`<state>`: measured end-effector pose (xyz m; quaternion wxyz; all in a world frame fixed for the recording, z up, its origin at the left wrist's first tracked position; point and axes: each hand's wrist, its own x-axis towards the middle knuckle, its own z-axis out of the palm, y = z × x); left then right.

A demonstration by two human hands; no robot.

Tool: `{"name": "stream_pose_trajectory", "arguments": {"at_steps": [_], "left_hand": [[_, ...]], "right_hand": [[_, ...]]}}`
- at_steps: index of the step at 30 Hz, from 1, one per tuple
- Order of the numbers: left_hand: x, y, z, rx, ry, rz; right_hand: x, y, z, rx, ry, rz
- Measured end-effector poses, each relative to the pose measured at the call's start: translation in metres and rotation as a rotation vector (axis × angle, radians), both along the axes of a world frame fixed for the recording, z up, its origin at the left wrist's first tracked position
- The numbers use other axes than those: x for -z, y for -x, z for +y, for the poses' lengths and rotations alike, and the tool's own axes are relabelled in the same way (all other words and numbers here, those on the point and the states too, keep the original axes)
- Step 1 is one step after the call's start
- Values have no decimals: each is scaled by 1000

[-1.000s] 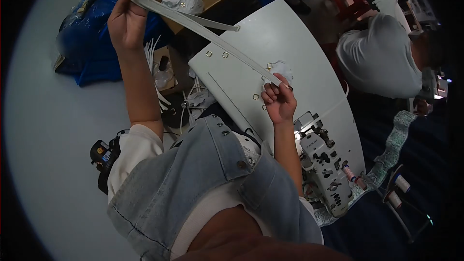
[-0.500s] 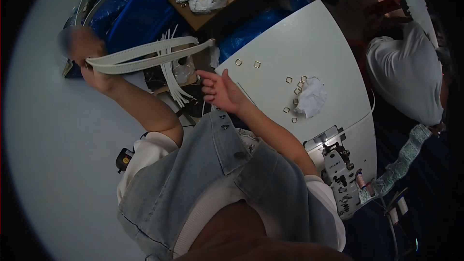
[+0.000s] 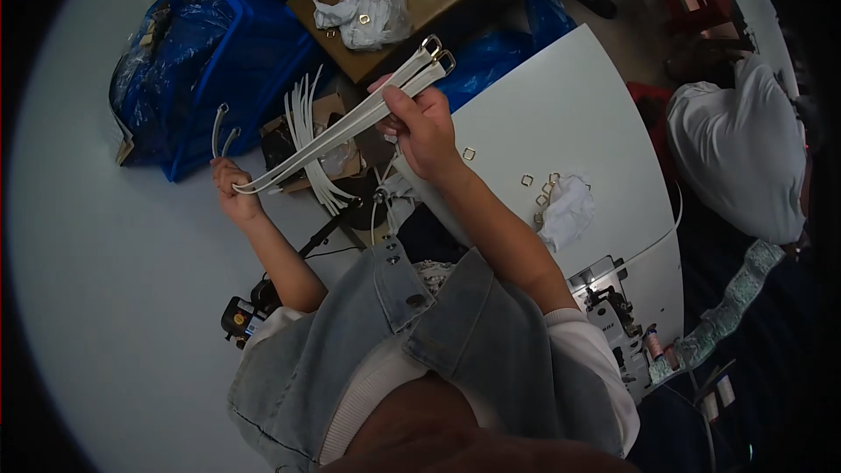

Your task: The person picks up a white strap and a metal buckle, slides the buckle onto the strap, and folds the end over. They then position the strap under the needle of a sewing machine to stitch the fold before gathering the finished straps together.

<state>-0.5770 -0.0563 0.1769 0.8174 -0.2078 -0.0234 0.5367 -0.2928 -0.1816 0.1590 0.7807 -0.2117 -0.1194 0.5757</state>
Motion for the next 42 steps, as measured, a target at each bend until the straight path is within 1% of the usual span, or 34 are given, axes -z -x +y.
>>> {"name": "stream_pose_trajectory", "arguments": {"at_steps": [1, 3, 4, 6, 9, 15, 18, 20, 21, 23, 26, 27, 28, 29, 30, 32, 33, 37, 39, 41, 42], "left_hand": [[11, 0, 0, 0, 51, -4], [27, -2, 0, 4, 110, -5], [34, -5, 2, 19, 122, -6], [42, -11, 2, 38, 136, -2], [50, -19, 3, 71, 191, -8], [61, -23, 3, 47, 238, 59], [69, -19, 4, 29, 268, 114], [76, -18, 6, 42, 325, 237], [82, -15, 7, 42, 327, 238], [102, -4, 10, -45, 378, 306], [133, 17, 8, -44, 442, 337], [164, 40, 12, -34, 441, 336], [207, 75, 19, -50, 455, 368], [236, 99, 25, -66, 469, 401], [249, 110, 28, -54, 470, 400], [265, 120, 28, -74, 587, 387], [268, 119, 28, -66, 593, 385], [276, 121, 27, -44, 544, 411], [280, 125, 28, -31, 529, 414], [287, 130, 30, -51, 462, 517], [291, 133, 31, -50, 463, 515]], "right_hand": [[-7, -4, -5, 6, 8, -1], [-14, -10, -14, 127, 96, -356], [-16, -11, -17, 129, 104, -355], [-17, -13, -22, 221, 153, -411], [-17, -22, -28, 217, 239, -373], [-13, -28, -32, 199, 249, -362], [-21, -29, -30, 225, 260, -360], [-21, -30, -32, 224, 259, -381], [-22, -31, -33, 223, 257, -404], [-28, -37, -37, 245, 278, -423], [-31, -46, -43, 275, 298, -445], [-32, -48, -45, 276, 296, -448], [-34, -51, -47, 286, 299, -450], [-36, -53, -50, 277, 301, -452], [-38, -53, -52, 270, 306, -454], [-36, -50, -54, 274, 294, -494], [-36, -49, -55, 264, 277, -531], [-39, -46, -56, 254, 274, -503], [-41, -47, -58, 232, 284, -439], [-42, -50, -60, 219, 292, -443], [-43, -52, -61, 205, 298, -446]]}}
